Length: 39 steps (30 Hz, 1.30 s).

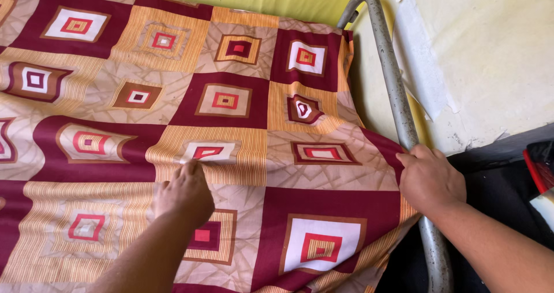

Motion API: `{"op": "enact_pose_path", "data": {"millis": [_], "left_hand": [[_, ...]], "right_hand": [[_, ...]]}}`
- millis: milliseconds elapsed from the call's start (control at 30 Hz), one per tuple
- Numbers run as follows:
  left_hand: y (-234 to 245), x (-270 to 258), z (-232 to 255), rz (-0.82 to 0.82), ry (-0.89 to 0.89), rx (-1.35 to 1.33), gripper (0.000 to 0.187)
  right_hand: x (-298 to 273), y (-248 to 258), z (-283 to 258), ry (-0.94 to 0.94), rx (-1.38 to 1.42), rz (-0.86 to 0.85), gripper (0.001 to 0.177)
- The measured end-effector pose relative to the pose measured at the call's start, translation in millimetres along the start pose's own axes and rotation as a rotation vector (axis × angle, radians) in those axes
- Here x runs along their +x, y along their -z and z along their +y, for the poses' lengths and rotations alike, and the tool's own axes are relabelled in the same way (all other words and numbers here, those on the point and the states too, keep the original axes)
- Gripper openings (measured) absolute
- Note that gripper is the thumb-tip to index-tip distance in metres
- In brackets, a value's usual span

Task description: The person folds a patterned bed sheet on a bed, smoothing the fabric and aligning the edges. The person then folds the sheet in half and tucks the edges under the mattress.

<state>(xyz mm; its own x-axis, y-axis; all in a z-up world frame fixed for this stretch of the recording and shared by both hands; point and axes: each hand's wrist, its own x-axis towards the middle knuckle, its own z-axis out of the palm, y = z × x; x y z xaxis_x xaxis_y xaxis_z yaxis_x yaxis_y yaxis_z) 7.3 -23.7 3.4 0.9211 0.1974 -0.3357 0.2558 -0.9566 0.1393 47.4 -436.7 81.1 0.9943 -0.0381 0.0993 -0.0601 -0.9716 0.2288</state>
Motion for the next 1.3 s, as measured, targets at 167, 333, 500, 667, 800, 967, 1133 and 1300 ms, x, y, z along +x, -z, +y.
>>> {"op": "enact_pose_path", "data": {"millis": [167,333,500,667,800,967,1133,1300], "left_hand": [[7.9,-28.6,43.8,-0.244,-0.191,0.045,0.073],[-4.9,-61.4,88.8,-0.437,-0.393,-0.021,0.073],[-3.5,-73.2,143.2,-0.394,-0.587,-0.251,0.073],[16.8,-61.8,192.2,-0.24,-0.583,-0.386,0.094],[31.6,-42.7,213.3,0.071,-0.564,-0.462,0.107],[54.2,-36.6,216.6,-0.135,-0.433,-0.228,0.084],[58.1,-33.9,215.6,-0.024,-0.434,-0.236,0.032],[47.1,-33.5,220.4,0.035,-0.487,-0.438,0.03]], "right_hand": [[-2.4,5.5,-1.0,0.02,0.004,-0.007,0.032],[-1.4,3.7,3.3,0.012,0.084,0.078,0.032],[4.8,8.1,-0.6,-0.032,0.248,0.11,0.033],[0.1,21.1,-16.3,0.0,0.32,0.173,0.031],[-1.3,33.4,-29.1,0.054,0.321,0.176,0.029],[-3.4,37.0,-40.0,0.111,0.334,0.199,0.032],[-8.8,37.8,-45.6,0.141,0.37,0.19,0.033],[-17.4,36.9,-47.2,0.149,0.419,0.226,0.032]]}}
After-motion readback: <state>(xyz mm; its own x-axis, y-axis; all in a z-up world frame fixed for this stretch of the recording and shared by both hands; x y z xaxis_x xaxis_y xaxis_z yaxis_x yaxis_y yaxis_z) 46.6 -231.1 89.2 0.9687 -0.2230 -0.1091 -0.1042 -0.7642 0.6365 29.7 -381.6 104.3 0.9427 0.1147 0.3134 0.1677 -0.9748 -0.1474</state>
